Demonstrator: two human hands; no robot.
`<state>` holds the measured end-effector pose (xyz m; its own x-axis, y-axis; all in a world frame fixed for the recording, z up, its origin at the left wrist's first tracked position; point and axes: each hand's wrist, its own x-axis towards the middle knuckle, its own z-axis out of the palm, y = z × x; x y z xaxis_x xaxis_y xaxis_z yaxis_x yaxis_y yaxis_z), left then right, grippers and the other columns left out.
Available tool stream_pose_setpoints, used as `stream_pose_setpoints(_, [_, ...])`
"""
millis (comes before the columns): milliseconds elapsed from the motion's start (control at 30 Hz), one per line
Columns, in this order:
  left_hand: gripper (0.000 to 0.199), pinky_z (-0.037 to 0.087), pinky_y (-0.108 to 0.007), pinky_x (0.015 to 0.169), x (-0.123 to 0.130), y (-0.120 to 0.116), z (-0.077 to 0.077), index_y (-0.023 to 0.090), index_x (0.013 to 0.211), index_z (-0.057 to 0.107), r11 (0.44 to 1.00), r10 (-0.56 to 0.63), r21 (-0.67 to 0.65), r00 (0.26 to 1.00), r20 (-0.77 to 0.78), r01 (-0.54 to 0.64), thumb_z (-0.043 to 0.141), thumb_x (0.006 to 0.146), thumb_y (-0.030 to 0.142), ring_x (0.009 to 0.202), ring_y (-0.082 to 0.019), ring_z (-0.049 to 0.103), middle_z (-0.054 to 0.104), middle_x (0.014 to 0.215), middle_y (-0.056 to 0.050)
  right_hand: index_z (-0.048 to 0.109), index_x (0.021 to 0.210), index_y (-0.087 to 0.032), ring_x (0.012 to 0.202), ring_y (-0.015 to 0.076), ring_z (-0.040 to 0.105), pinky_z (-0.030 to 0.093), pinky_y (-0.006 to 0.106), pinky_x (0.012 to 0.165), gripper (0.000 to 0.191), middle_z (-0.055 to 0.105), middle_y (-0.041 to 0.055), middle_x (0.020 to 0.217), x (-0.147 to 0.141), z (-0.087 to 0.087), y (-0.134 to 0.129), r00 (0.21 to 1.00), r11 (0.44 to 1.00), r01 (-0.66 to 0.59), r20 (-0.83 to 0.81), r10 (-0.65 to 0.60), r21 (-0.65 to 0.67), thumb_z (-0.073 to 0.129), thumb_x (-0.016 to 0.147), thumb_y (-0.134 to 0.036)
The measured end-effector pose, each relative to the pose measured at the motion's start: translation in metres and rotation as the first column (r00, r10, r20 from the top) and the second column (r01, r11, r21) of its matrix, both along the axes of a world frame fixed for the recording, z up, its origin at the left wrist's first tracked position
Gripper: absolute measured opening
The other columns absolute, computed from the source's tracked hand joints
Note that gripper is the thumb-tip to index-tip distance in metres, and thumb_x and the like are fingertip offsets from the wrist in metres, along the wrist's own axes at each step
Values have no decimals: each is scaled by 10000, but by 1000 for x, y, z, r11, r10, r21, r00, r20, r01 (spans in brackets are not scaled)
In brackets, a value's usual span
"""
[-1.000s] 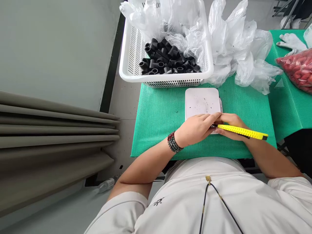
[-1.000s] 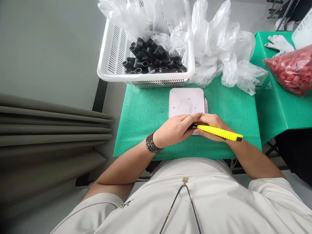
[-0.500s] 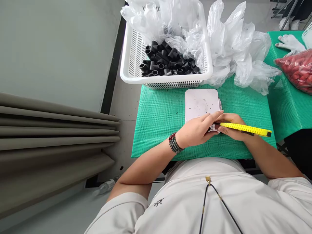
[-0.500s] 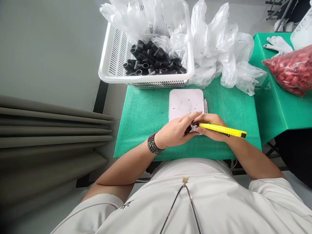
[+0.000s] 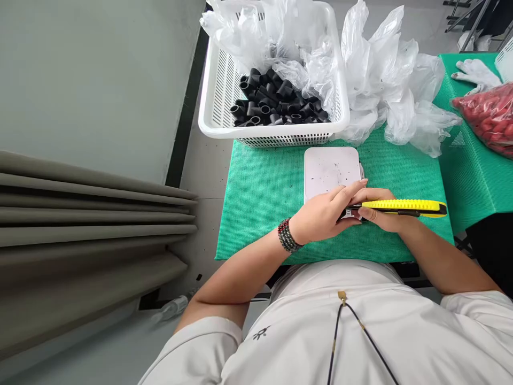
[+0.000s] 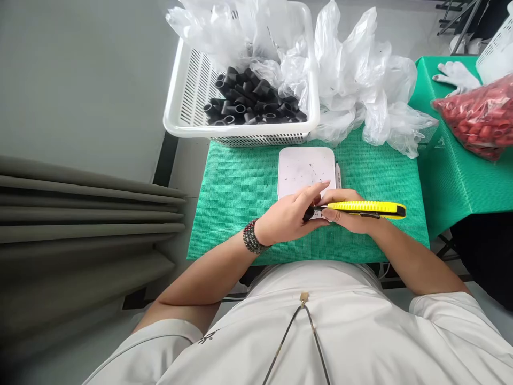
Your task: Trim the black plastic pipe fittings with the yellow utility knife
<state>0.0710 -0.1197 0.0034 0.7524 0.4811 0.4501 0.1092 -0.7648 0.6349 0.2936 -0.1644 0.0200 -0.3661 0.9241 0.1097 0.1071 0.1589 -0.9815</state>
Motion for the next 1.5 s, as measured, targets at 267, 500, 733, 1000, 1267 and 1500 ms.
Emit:
stream_pose_setpoints(267, [840, 606, -297, 754, 2, 2, -5, 199, 1690, 260, 998, 58, 25, 992, 114, -61, 623, 1062, 622, 857, -187, 702, 694, 1108, -91, 805, 1033, -217, 820, 210, 764, 618, 334, 739, 423, 817, 76, 933, -3, -10, 0, 993, 995, -45, 115, 34, 93, 683, 1029, -622])
stream_pose_setpoints(500, [917, 639, -333, 814, 0, 1, -2, 214, 1699, 239, 997, 58, -57, 996, 68, -54, 705, 1019, 615, 978, -227, 750, 706, 1271, -143, 823, 1060, -242, 848, 223, 781, 638, 346, 761, 430, 813, 78, 933, 0, 0, -2, 998, 997, 39, 51, -42, 60, 695, 1010, -649])
stream_pose_setpoints(733, [985, 650, -344, 821, 0, 0, -4, 221, 1703, 236, 993, 70, -100, 997, 17, -68, 778, 975, 602, 962, -230, 770, 718, 1233, -124, 814, 1068, -238, 843, 228, 783, 651, 347, 727, 489, 817, 93, 985, -1, 0, -1, 999, 999, 42, -6, -42, 20, 716, 968, -707])
stream_pose_setpoints(1000, [1022, 654, -350, 816, 0, 1, -4, 209, 1702, 196, 997, 63, -41, 998, -3, -63, 806, 963, 563, 954, -234, 770, 704, 1272, -143, 826, 1033, -244, 792, 191, 763, 627, 320, 687, 419, 824, 76, 970, -6, -5, 0, 998, 999, 45, -47, -44, 30, 750, 972, -652])
stream_pose_setpoints(1267, [961, 628, -346, 764, 1, -1, -10, 212, 1706, 217, 996, 79, 42, 997, -20, -78, 680, 1004, 678, 899, -235, 747, 682, 1202, -118, 724, 939, -211, 731, 173, 711, 574, 297, 640, 355, 761, 38, 849, -13, -10, -5, 997, 998, 63, 34, -64, 30, 759, 991, -561])
stream_pose_setpoints(1500, [951, 600, -305, 733, 2, 0, -10, 231, 1703, 218, 992, 96, 72, 994, 54, -99, 618, 1009, 744, 881, -204, 729, 683, 1198, -112, 593, 1025, -237, 802, 172, 742, 605, 284, 668, 397, 735, 24, 928, -20, -15, -10, 985, 994, 42, -166, -58, -100, 828, 942, -546])
